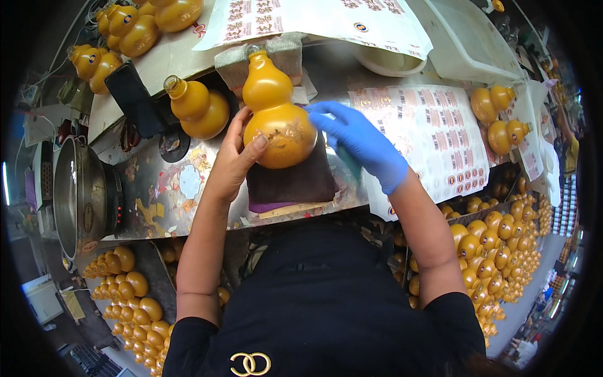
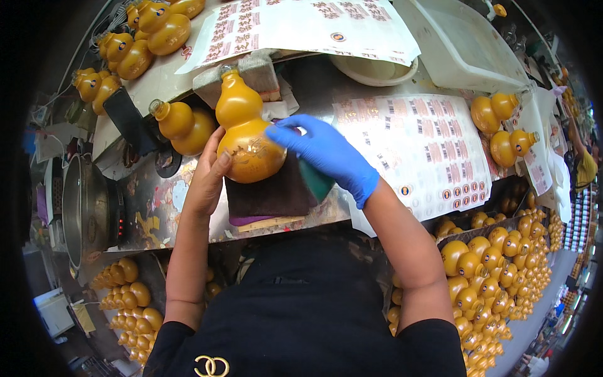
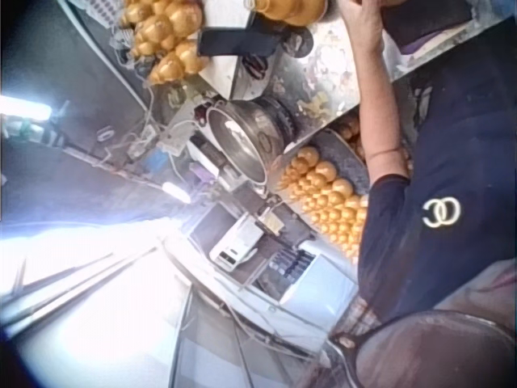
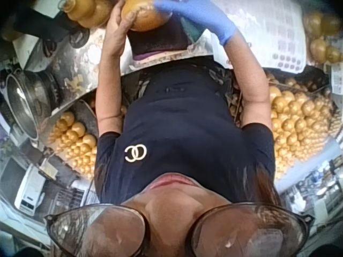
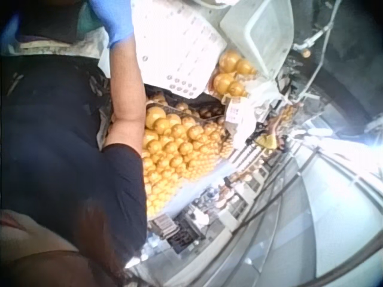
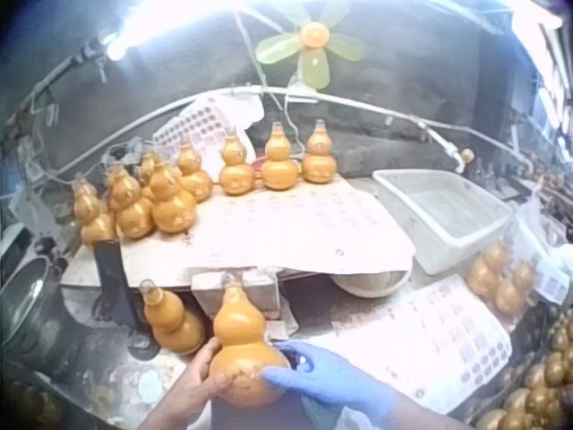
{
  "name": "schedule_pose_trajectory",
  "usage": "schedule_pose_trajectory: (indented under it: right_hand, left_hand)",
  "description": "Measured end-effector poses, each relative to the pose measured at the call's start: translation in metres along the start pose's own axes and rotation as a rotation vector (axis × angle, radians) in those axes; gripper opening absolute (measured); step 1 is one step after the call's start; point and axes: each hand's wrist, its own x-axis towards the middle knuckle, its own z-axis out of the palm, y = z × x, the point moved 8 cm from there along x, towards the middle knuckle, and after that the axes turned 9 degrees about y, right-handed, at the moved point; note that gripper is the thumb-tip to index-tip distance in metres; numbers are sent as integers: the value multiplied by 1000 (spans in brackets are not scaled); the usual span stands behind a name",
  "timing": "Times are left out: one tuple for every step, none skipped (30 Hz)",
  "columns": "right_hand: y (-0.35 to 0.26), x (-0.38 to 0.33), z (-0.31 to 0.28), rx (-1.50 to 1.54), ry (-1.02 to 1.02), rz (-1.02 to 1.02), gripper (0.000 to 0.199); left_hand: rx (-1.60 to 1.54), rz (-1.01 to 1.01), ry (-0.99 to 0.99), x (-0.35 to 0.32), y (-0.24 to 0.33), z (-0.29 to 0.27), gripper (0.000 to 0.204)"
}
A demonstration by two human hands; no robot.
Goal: The person repeatedly picks up yellow gourd-shaped objects, wipes their surfaces with a green sponge, and places them back on a metal table. The person wears blue gloves and works in a room filled with similar objects.
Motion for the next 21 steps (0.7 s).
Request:
schedule_pose_trajectory:
  right_hand:
    - [-4, 3, 8, -21, -57, -5, 55]
    - [-6, 4, 16, -41, -114, -6, 58]
    - [-7, 6, 22, -60, -171, -6, 61]
    - [-4, 11, 25, -17, -210, 1, 66]
    - [-4, 12, 26, 6, -220, 11, 65]
    - [-5, 11, 26, 30, -230, 21, 65]
    - [-5, 11, 26, 54, -239, 32, 64]
    - [-4, 12, 26, 73, -237, 46, 64]
    - [-2, 13, 26, 92, -235, 60, 63]
    - [-1, 14, 25, 111, -233, 74, 62]
    - [1, 15, 24, 100, -227, 81, 62]
    - [2, 16, 24, 88, -221, 87, 61]
    - [3, 17, 23, 77, -215, 94, 60]
    - [1, 16, 23, 75, -200, 90, 60]
    - [-2, 13, 23, 74, -184, 86, 61]
    - [-4, 12, 23, 73, -168, 81, 61]
    - [-4, 13, 22, 77, -173, 77, 61]
    - [-1, 14, 23, 80, -183, 76, 61]
    - [1, 15, 24, 83, -194, 75, 61]
    - [1, 15, 23, 79, -191, 80, 60]
    - [0, 14, 23, 75, -188, 86, 60]
  left_hand:
    - [14, -26, -6, 0, 0, 2, 82]
    - [-9, -44, -25, 0, -1, 3, 79]
    - [-34, -48, -28, -1, -2, 2, 78]
    - [-59, -52, -32, -1, -4, 2, 77]
    - [-83, -58, -36, -1, -5, 2, 76]
    - [-94, -72, -28, -1, -8, 0, 76]
    - [-105, -87, -19, -1, -12, -1, 75]
    - [-118, -98, -11, -1, -13, -2, 74]
    - [-129, -107, -6, -1, -14, -3, 73]
    - [-141, -115, 0, -1, -15, -3, 72]
    - [-151, -123, 7, -1, -15, -4, 71]
    - [-150, -123, 7, 1, -15, -5, 73]
    - [-150, -124, 7, 4, -14, -5, 75]
    - [-147, -122, 7, 6, -12, -6, 77]
    - [-76, -37, 25, 7, -5, -9, 81]
    - [-5, 47, 42, 6, 3, -9, 85]
    - [66, 132, 56, 5, 13, -7, 89]
    - [29, 140, 45, -1, 25, 7, 101]
    - [29, 102, 45, 0, 26, 11, 101]
    - [30, 64, 45, 3, 26, 13, 101]
    - [30, 27, 45, 5, 25, 14, 101]
